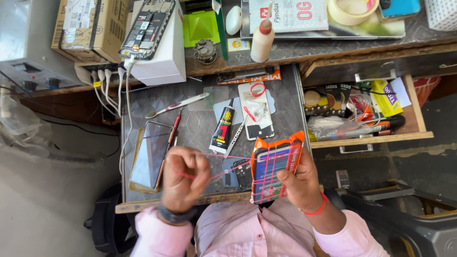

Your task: The person cleans the back of a disassembled smartphone with a tissue. They then open a drawer to retrieve a rubber band and use it to secure a new screen protector onto the phone's display. The person handles the phone and the screen protector packaging throughout the process.

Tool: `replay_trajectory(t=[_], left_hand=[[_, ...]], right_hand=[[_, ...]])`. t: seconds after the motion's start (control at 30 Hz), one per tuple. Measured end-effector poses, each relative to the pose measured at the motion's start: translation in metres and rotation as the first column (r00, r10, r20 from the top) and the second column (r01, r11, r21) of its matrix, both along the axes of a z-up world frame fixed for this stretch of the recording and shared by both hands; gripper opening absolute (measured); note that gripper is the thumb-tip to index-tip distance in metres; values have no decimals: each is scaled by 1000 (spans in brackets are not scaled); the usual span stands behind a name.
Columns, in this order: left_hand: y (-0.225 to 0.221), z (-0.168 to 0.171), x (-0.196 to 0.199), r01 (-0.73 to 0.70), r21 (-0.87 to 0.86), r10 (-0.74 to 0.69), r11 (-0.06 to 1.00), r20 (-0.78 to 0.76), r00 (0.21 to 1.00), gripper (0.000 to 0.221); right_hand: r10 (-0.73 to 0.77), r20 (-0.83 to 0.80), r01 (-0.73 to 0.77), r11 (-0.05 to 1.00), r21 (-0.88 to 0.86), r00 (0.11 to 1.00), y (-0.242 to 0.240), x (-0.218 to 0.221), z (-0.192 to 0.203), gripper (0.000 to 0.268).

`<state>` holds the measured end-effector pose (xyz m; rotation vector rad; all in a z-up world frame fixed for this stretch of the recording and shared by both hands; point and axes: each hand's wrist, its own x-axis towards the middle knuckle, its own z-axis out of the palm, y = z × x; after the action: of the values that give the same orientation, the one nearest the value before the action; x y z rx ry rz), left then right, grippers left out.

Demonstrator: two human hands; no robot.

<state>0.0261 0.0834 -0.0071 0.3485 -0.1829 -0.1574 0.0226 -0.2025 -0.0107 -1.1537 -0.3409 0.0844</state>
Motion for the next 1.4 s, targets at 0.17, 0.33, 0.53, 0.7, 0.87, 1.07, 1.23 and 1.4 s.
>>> replay_trajectory(t=[0.17, 0.33, 0.53, 0.7, 0.87, 1.07, 1.23, 1.4], left_hand=[[-45, 10, 0, -45, 6, 45, 999, 55, 997, 79], [-24, 41, -2, -77, 746, -198, 661, 273, 942, 98], [-23, 51, -7, -184, 879, -276, 441, 327, 904, 79], [-33, 52, -9, -279, 960, -274, 24, 274, 922, 71], [-32, 15, 11, -14, 766, -267, 643, 241, 933, 69], [-23, 39, -2, -351, 935, -273, 59, 353, 895, 49], [-20, 71, 17, -302, 951, -220, -69, 281, 934, 35], [-10, 96, 28, -85, 994, -158, -71, 73, 985, 50]], right_hand=[[-76, 363, 238, 873, -425, 928, -4, 1, 5, 42], [361, 689, 409, 600, -688, 629, -21, 23, 62, 45], [639, 481, 516, 150, -843, 600, -26, 38, 52, 60], [682, 304, 448, -37, -893, 665, -9, 48, 45, 73], [733, 168, 414, -167, -895, 659, 8, 43, 66, 78], [659, -91, 230, -384, -894, 747, 41, 40, 90, 52], [618, 202, 262, -6, -965, 759, 45, 47, 105, 45], [472, 134, -9, 289, -957, 871, 46, 62, 112, 44]])
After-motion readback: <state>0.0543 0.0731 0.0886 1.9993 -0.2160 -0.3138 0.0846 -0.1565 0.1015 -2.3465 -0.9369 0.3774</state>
